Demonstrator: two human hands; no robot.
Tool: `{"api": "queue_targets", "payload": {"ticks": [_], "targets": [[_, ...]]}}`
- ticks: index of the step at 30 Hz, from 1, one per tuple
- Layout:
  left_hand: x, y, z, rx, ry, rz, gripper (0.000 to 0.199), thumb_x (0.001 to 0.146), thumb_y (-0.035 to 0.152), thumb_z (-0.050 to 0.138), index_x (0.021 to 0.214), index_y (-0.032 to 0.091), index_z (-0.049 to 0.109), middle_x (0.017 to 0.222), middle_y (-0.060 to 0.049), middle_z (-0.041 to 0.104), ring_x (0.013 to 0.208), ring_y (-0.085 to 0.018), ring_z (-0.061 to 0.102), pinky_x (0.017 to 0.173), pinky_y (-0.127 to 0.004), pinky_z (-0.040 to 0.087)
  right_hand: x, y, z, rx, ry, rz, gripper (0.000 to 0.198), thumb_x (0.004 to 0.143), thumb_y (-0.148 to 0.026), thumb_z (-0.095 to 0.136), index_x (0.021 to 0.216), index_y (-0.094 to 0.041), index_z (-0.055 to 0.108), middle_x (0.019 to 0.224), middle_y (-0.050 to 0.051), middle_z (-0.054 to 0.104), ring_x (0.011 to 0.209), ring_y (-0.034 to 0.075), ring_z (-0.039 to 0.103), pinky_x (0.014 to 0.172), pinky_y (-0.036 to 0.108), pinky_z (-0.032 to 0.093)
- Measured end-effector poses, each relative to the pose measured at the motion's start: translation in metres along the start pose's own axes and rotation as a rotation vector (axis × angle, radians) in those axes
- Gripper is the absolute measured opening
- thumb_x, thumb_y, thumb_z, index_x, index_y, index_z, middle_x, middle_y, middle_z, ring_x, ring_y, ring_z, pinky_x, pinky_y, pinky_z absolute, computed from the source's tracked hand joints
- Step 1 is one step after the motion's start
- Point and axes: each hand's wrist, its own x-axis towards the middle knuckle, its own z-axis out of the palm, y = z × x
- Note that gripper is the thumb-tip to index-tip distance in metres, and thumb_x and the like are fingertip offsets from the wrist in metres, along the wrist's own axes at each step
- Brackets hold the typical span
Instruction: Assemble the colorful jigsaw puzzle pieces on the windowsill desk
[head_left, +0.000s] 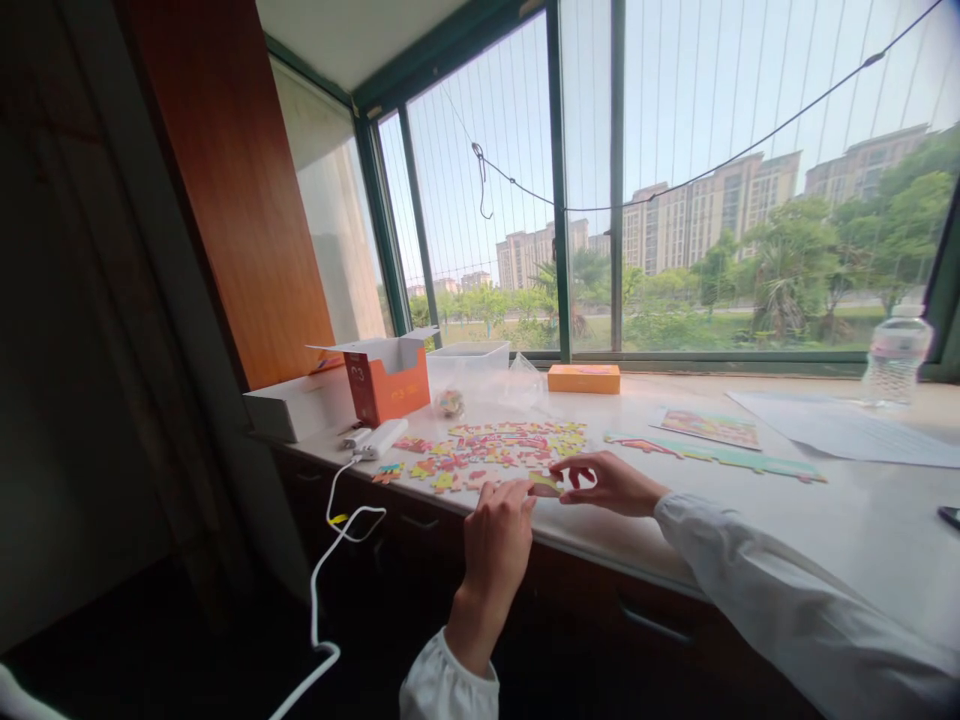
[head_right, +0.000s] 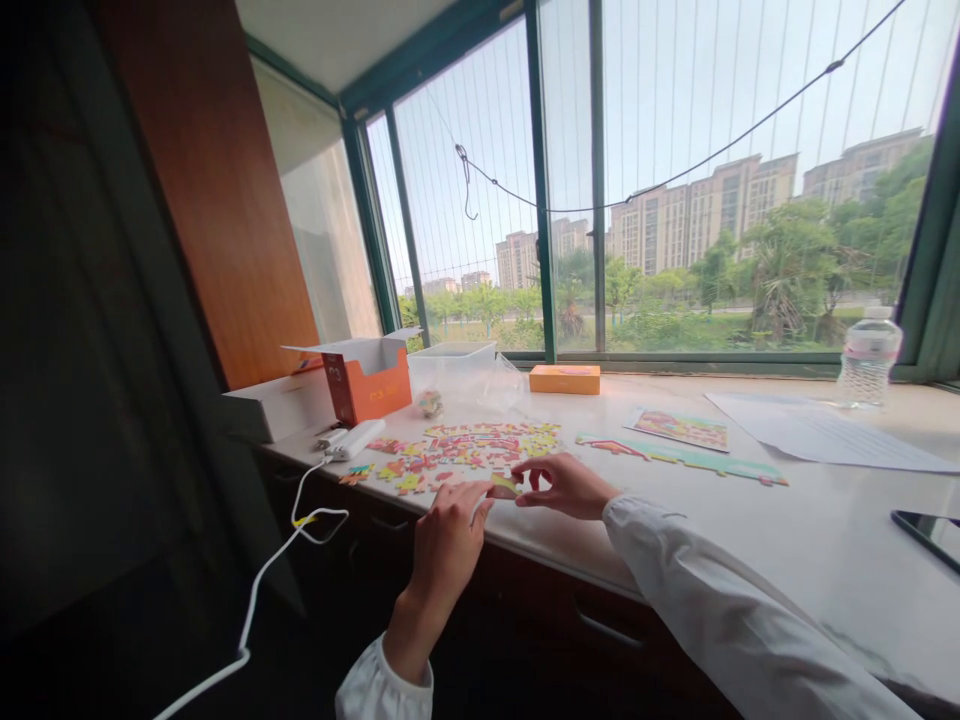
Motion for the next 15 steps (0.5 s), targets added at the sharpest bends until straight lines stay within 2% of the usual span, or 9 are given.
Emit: {"api": "queue_targets", "payload": {"ticks": [3,8,12,15], "targets": [[0.003,-0.011,-0.007,0.018,0.023,-0.022,0.027,0.098,0.029,0.044,0.115,0.035,0.065,0.116,0.000,0.069,0.119,-0.022,0.054,0.081,-0.030,0.054,0.013,-0.004,0.015,0.008,0.033,0.015,0.053,0.075,-0.063,0.067,0.112,-0.025,0.071,0.079,0.000,0.065,0.067,0.013,0.047,0.064,0.026,0.037],[0.000,-0.026,-0.009,0.037,-0.031,-0.052,0.027,0.099,0.028,0.042,0.107,0.032,0.067,0.111,-0.001,0.070,0.111,-0.020,0.058,0.079,-0.029,0.053,0.026,-0.008,0.036,-0.033,-0.011,0.025,0.046,0.076,-0.059,0.068,0.105,-0.024,0.072,0.079,0.000,0.065,0.068,0.013,0.049,0.064,0.026,0.037],[-0.007,-0.030,-0.007,-0.006,-0.031,-0.038,0.027,0.099,0.030,0.042,0.101,0.030,0.069,0.108,-0.001,0.071,0.110,-0.019,0.058,0.080,-0.029,0.053,0.026,-0.012,0.039,-0.059,-0.045,0.014,0.046,0.076,-0.060,0.067,0.104,-0.024,0.072,0.079,0.000,0.065,0.069,0.013,0.050,0.064,0.026,0.037],[-0.009,-0.032,-0.008,-0.085,0.016,-0.013,0.026,0.098,0.031,0.045,0.112,0.030,0.066,0.114,-0.002,0.069,0.113,-0.019,0.057,0.086,-0.031,0.053,0.024,-0.016,0.036,-0.037,-0.005,0.003,0.049,0.077,-0.062,0.067,0.107,-0.023,0.071,0.082,0.001,0.066,0.070,0.014,0.051,0.065,0.026,0.038]]}}
